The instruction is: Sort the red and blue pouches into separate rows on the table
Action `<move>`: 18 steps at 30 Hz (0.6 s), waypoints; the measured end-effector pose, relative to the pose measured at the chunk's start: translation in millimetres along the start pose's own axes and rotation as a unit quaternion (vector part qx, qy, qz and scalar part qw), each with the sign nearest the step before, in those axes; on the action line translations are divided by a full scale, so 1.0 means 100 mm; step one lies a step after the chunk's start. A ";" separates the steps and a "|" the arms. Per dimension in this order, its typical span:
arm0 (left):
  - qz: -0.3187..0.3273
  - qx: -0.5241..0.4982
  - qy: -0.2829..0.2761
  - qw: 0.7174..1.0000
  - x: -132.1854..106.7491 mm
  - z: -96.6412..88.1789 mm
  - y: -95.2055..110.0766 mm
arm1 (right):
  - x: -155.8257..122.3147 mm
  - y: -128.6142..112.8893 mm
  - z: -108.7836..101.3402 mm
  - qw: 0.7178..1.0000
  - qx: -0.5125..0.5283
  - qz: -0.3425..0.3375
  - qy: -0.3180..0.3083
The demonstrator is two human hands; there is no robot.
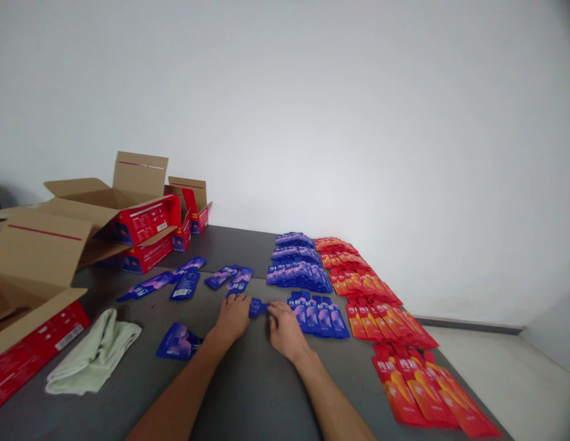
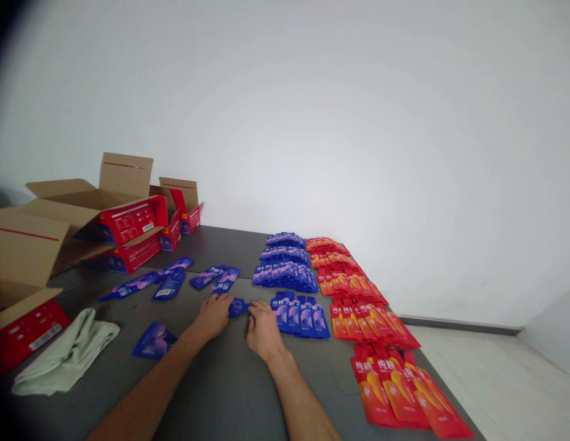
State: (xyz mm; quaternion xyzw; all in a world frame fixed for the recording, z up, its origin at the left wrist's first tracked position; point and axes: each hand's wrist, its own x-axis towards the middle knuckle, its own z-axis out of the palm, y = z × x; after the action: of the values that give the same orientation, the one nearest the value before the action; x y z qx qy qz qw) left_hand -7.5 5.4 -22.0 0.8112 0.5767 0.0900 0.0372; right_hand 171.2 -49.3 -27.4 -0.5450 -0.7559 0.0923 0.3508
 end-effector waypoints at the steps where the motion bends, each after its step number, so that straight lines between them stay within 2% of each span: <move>1: 0.001 0.001 0.001 1.000 -0.01 -0.01 0.03 | 0.00 -0.01 0.00 1.000 0.003 0.002 -0.001; 7: 0.037 -0.017 0.004 0.999 -0.01 -0.10 0.20 | 0.01 -0.04 -0.02 1.000 0.016 0.025 0.005; 10: 0.010 -0.045 0.001 0.999 0.03 -0.13 0.21 | 0.00 -0.04 -0.04 0.999 0.025 0.041 0.020; 13: -0.006 -0.116 0.034 0.993 0.07 -0.14 0.17 | 0.02 -0.05 -0.05 0.996 0.057 0.051 0.052; 15: -0.010 -0.202 0.072 0.977 0.09 -0.12 0.16 | 0.04 -0.06 -0.06 0.990 0.092 0.074 0.083; 18: -0.020 -0.349 0.094 0.932 0.10 -0.08 0.18 | 0.06 -0.06 -0.06 0.969 0.178 0.131 0.111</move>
State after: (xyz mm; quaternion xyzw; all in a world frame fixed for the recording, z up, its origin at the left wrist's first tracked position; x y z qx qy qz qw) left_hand 10.5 8.6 -10.4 0.7232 0.5259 0.3605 0.2655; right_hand 169.4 -47.5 -17.3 -0.5751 -0.6057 0.2090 0.5087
